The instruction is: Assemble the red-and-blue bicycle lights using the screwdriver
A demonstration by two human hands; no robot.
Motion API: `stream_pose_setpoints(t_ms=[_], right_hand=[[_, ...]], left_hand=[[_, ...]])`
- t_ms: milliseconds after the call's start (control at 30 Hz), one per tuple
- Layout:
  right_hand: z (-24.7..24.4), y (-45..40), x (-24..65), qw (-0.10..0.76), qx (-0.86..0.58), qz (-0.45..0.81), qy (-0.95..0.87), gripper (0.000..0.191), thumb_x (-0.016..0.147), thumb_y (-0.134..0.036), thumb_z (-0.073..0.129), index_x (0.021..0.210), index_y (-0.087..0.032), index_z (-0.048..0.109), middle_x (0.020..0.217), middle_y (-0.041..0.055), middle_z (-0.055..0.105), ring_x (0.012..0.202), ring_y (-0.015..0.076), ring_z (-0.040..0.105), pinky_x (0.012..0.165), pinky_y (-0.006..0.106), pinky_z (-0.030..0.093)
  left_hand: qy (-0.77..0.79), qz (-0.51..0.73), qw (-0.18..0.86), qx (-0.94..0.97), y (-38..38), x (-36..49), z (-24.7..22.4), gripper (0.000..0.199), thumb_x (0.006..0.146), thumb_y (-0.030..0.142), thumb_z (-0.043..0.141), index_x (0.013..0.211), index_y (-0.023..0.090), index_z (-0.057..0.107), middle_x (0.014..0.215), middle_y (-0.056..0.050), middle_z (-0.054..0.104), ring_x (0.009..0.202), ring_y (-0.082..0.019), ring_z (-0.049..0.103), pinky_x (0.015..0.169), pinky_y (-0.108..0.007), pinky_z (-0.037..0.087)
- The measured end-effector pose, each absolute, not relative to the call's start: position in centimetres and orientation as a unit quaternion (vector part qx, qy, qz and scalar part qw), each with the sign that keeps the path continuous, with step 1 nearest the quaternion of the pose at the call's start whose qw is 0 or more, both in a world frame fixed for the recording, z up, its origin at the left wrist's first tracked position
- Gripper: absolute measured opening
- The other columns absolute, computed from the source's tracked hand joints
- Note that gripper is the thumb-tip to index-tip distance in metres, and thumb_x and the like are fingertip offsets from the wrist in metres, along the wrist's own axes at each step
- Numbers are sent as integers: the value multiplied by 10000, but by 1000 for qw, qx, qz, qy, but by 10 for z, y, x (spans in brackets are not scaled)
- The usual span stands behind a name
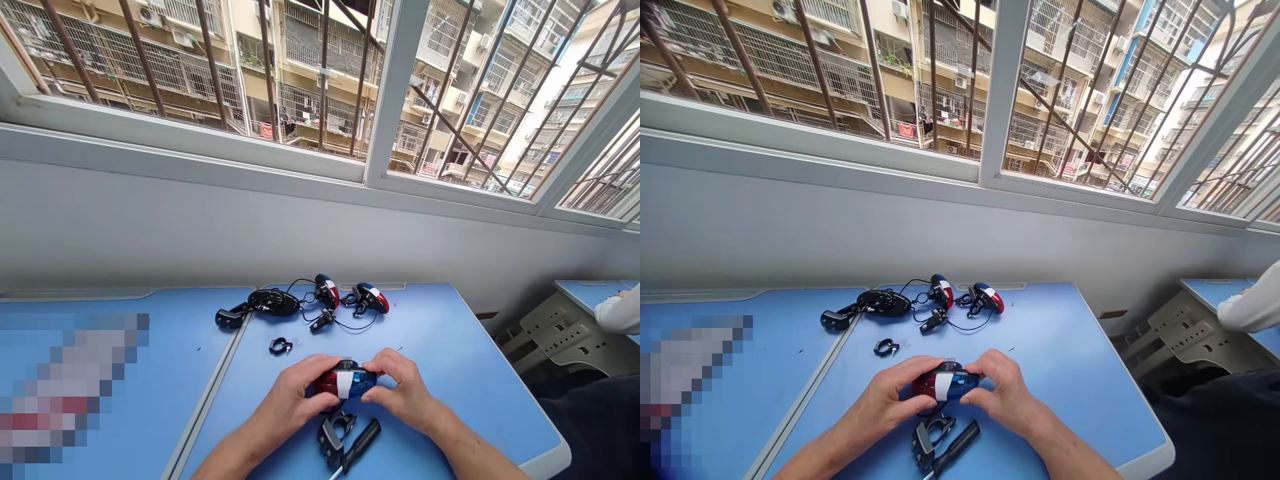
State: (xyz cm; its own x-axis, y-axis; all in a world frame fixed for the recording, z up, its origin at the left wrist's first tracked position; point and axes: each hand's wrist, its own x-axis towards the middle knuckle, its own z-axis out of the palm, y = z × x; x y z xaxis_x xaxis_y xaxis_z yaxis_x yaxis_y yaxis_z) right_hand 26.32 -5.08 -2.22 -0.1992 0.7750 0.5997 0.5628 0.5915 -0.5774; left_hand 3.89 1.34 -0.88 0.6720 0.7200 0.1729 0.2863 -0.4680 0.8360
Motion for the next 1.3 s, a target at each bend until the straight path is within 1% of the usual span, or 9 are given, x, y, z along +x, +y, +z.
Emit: stream_pose_setpoints(t_ms=[167,467,600,700,833,967,1067,1200,1300], right_hand=[[-21,-51,264,445,-432,84,-779,304,827,-461,651,975,-196,644,726,39,645,645,161,552,569,268,466],[-19,-51,265,442,-412,56,-795,271,843,-432,643,993,-206,640,741,38,654,645,158,556,578,267,470],[-21,-50,265,449,-398,49,-799,263,847,-405,647,1025,-212,630,767,43,661,654,158,559,591,269,474],[-23,-50,265,439,-408,62,-798,266,838,-398,658,1036,-221,633,773,42,660,671,166,570,608,281,483],[-26,-49,264,432,-429,87,-789,290,839,-372,656,1086,-226,620,840,61,654,751,189,600,648,305,515],[-28,-48,264,433,-427,111,-786,294,846,-277,637,1134,-232,600,942,80,640,849,200,607,716,325,536],[-31,-47,264,434,-432,124,-781,328,825,-213,639,1149,-228,589,976,88,634,865,197,603,715,321,545],[-36,-46,265,426,-470,134,-761,434,783,-254,679,1201,-220,563,1022,105,653,896,222,607,664,322,549],[-34,-47,265,416,-523,196,-717,441,741,-313,721,1150,-200,601,963,90,678,787,201,623,617,309,534]], left_hand=[[289,277,427,811,14,39,-12,433,706,159,609,1122,271,655,1037,-7,699,884,-193,640,813,-277,516],[309,267,435,802,10,39,-13,436,703,171,608,1134,231,624,981,-32,689,837,-200,632,799,-313,531],[302,270,421,811,8,39,-13,506,718,157,575,1217,242,569,982,-28,678,823,-193,628,789,-320,536],[288,266,407,825,7,39,-11,547,739,137,543,1272,261,532,1008,-33,672,837,-194,623,787,-324,536],[281,259,397,834,8,39,-12,595,726,136,566,1302,274,509,1091,-45,656,859,-197,613,781,-324,537],[282,270,388,835,12,39,-19,564,736,121,551,1277,282,536,1081,-31,670,870,-189,611,773,-304,538],[276,281,380,837,14,39,-23,534,750,133,568,1260,288,558,1106,-30,677,915,-200,605,790,-308,536],[272,296,390,828,15,38,-22,498,763,159,586,1245,286,584,1135,-42,676,952,-215,602,815,-334,538],[273,310,390,823,14,38,-19,486,769,157,584,1237,288,597,1168,-47,663,979,-219,602,827,-337,544]])
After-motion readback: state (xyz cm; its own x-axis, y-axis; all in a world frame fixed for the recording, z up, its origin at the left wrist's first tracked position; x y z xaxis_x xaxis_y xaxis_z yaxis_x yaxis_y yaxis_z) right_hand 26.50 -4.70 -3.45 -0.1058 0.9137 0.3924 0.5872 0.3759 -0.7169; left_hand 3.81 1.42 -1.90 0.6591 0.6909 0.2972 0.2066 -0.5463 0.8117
